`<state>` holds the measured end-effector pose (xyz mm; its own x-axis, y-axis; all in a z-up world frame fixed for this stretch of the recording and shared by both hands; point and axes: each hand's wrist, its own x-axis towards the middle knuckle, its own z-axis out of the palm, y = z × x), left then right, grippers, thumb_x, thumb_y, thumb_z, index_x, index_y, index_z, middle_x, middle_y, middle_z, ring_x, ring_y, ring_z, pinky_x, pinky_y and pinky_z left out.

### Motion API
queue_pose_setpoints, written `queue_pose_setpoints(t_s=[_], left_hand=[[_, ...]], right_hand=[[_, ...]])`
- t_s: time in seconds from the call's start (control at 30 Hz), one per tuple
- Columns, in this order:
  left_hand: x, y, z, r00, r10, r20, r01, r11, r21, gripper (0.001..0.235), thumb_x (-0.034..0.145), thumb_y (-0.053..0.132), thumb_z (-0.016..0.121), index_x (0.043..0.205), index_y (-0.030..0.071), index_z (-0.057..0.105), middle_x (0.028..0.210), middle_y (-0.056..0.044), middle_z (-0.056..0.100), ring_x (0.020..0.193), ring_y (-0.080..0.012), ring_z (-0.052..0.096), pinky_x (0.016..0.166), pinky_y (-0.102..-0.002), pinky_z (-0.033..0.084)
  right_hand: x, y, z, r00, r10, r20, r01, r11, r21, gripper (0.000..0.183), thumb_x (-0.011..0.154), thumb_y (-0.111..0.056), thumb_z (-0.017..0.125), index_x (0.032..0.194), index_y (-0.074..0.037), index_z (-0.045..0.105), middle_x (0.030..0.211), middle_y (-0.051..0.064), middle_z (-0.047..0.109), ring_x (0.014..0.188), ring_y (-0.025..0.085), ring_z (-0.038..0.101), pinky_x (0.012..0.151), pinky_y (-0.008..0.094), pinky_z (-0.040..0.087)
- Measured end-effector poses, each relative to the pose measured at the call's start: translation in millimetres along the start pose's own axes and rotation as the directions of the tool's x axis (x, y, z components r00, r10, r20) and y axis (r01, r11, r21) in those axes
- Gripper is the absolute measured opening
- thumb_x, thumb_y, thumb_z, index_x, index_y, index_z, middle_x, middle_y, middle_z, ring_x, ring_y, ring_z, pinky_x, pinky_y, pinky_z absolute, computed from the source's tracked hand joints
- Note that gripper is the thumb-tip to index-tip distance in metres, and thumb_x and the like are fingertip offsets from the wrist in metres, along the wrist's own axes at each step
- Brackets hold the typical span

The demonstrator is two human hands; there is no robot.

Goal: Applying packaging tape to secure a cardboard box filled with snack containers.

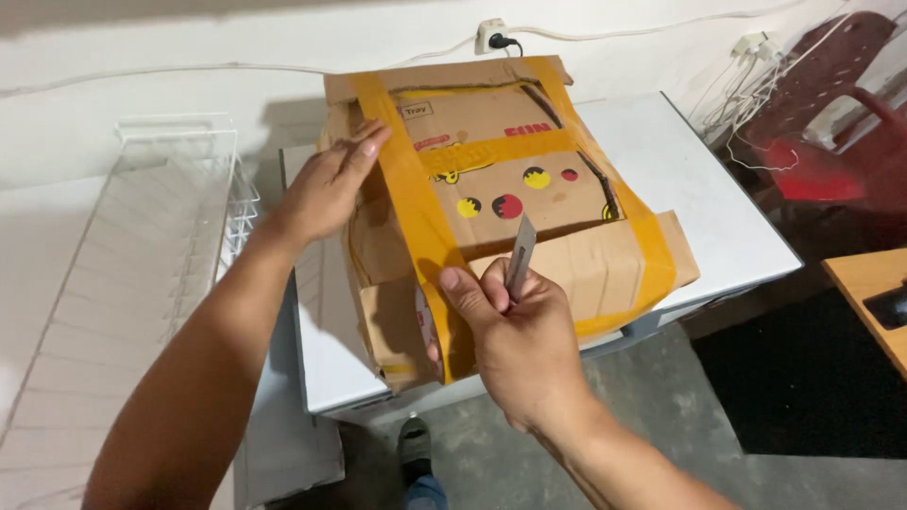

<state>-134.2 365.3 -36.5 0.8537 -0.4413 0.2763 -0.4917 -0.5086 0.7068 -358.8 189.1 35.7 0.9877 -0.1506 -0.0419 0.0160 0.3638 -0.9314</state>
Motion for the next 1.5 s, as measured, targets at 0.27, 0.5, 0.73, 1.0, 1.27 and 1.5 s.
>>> queue_pose_setpoints(t_s=[0.27, 0.5, 0.73, 1.0, 1.27, 1.5], left_hand=[[-149, 52, 57, 0.977, -0.093, -0.192, 0.035, 0.959, -0.282, 0.045, 0.094, 0.024, 0.063, 0.135, 0.006, 0.06, 0.13, -0.014, 0.065, 0.106, -0.0204, 0.068, 0.083, -0.036, 0.06], [-141, 68, 77, 0.877, -0.415, -0.242, 0.144, 0.708, -0.692, 0.032, 0.098, 0.029, 0.071, 0.085, 0.0, 0.073, 0.069, 0.005, 0.066, 0.062, -0.0021, 0.054, 0.053, -0.023, 0.046], [-131, 44, 89, 0.807, -0.523, -0.274, 0.275, 0.744, -0.609, 0.026, 0.094, 0.019, 0.069, 0.074, 0.003, 0.07, 0.06, 0.005, 0.057, 0.053, -0.0051, 0.045, 0.046, -0.027, 0.038], [-133, 41, 84, 0.818, -0.393, -0.419, 0.258, 0.903, -0.344, 0.041, 0.09, 0.024, 0.075, 0.114, 0.001, 0.052, 0.101, -0.01, 0.057, 0.076, -0.0205, 0.061, 0.061, -0.036, 0.051], [-133, 33, 57, 0.951, -0.232, -0.204, 0.182, 0.954, -0.24, 0.033, 0.103, 0.022, 0.061, 0.131, 0.006, 0.065, 0.136, -0.018, 0.055, 0.117, -0.0279, 0.065, 0.1, -0.036, 0.051], [-139, 106, 83, 0.945, 0.184, -0.27, 0.014, 0.804, 0.595, 0.083, 0.105, 0.05, 0.042, 0.155, -0.013, 0.019, 0.162, -0.033, 0.021, 0.152, -0.0454, 0.023, 0.126, -0.051, 0.019]], right_hand=[[-9, 35, -19, 0.985, -0.17, -0.032, 0.166, 0.98, -0.106, 0.041, 0.102, -0.002, 0.069, 0.073, -0.011, 0.04, 0.079, 0.005, 0.065, 0.077, 0.009, 0.062, 0.061, 0.026, 0.05], [-22, 61, -14, 0.989, -0.145, -0.039, 0.14, 0.983, -0.119, 0.046, 0.1, -0.01, 0.07, 0.07, -0.016, 0.036, 0.064, -0.002, 0.05, 0.058, 0.009, 0.046, 0.049, 0.027, 0.04], [-39, 85, -27, 0.97, -0.166, -0.177, 0.155, 0.985, -0.076, 0.048, 0.1, -0.009, 0.072, 0.07, -0.015, 0.035, 0.068, -0.006, 0.043, 0.063, 0.005, 0.033, 0.053, 0.021, 0.029], [-72, 140, -39, 0.951, -0.271, -0.15, 0.218, 0.93, -0.298, 0.05, 0.096, -0.008, 0.074, 0.068, -0.013, 0.033, 0.066, -0.006, 0.043, 0.065, 0.003, 0.036, 0.056, 0.02, 0.035], [-76, 148, -47, 0.918, -0.361, -0.161, 0.309, 0.91, -0.278, 0.049, 0.098, -0.011, 0.071, 0.069, -0.013, 0.032, 0.067, -0.007, 0.047, 0.065, 0.002, 0.04, 0.055, 0.02, 0.038], [-53, 218, -68, 0.847, -0.497, -0.19, 0.398, 0.829, -0.392, 0.045, 0.1, -0.009, 0.071, 0.073, -0.012, 0.035, 0.07, -0.006, 0.044, 0.067, 0.003, 0.039, 0.059, 0.021, 0.039]])
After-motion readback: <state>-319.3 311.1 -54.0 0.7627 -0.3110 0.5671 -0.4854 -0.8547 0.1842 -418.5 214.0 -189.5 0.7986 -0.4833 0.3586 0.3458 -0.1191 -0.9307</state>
